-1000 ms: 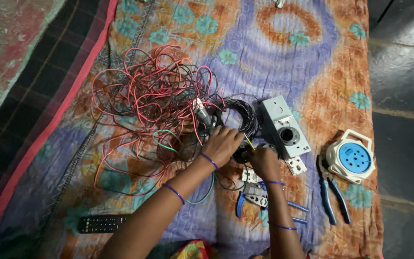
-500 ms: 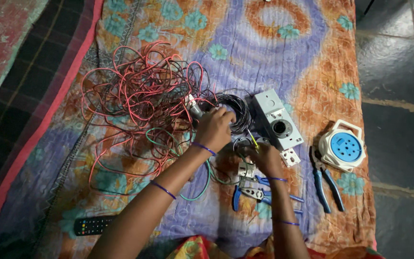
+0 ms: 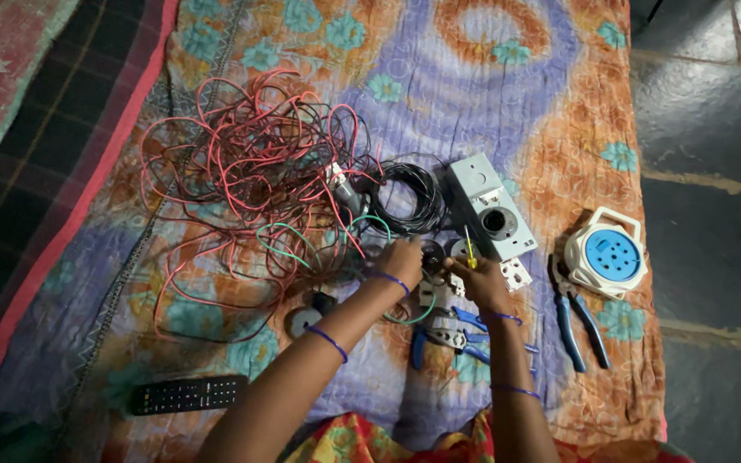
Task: The person is repairing electrical components on a patterned floor. They use a screwdriver to tighten screws on a socket and pliers to strip and cut wires. The person handles various wires and electrical parts throughout the task.
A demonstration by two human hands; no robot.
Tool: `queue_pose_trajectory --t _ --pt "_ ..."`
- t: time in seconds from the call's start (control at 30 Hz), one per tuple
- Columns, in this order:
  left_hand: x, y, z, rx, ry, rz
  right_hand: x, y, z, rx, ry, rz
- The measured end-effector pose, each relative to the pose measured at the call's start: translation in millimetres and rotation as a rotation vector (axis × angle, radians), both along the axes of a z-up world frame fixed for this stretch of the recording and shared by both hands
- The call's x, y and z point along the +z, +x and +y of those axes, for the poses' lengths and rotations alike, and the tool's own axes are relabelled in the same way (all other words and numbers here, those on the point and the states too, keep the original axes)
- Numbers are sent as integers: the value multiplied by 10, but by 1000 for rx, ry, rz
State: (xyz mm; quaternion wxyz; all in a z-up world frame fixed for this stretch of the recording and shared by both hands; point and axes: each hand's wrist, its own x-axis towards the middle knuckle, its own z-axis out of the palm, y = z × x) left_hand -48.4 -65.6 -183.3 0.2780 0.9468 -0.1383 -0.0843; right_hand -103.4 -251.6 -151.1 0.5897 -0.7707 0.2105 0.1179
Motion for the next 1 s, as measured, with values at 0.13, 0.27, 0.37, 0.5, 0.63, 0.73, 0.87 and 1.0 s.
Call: queue_pose_trajectory --t 0.13,0.27,0.37,0.5,0.63,0.73,0.87,1.0 --pt "-393 104 -68 155 -166 -24 30 65 -110 -48 -31 -30" --pt "-683 26 -231 319 -468 287 -39 -59 -472 -189 58 -12" --pt "-807 -25 -389 279 -396 224 -214 -265 -900 -326 45 20" --pt "-842 30 -533 208 -255 130 -627 -479 -1236 -285 -178 -64" --pt "-756 64 -508 153 -179 126 -856 -564 -1166 -205 -389 -144" --pt "-642 24 -484 169 -178 134 -827 -535 -1044 -282 -464 -158" --pt "-503 -66 -500 154 -249 101 -799 -541 -1144 -427 -317 -232" --pt "-374 -115 -565 98 -309 -12 -798 -593 -1260 -433 -297 -243"
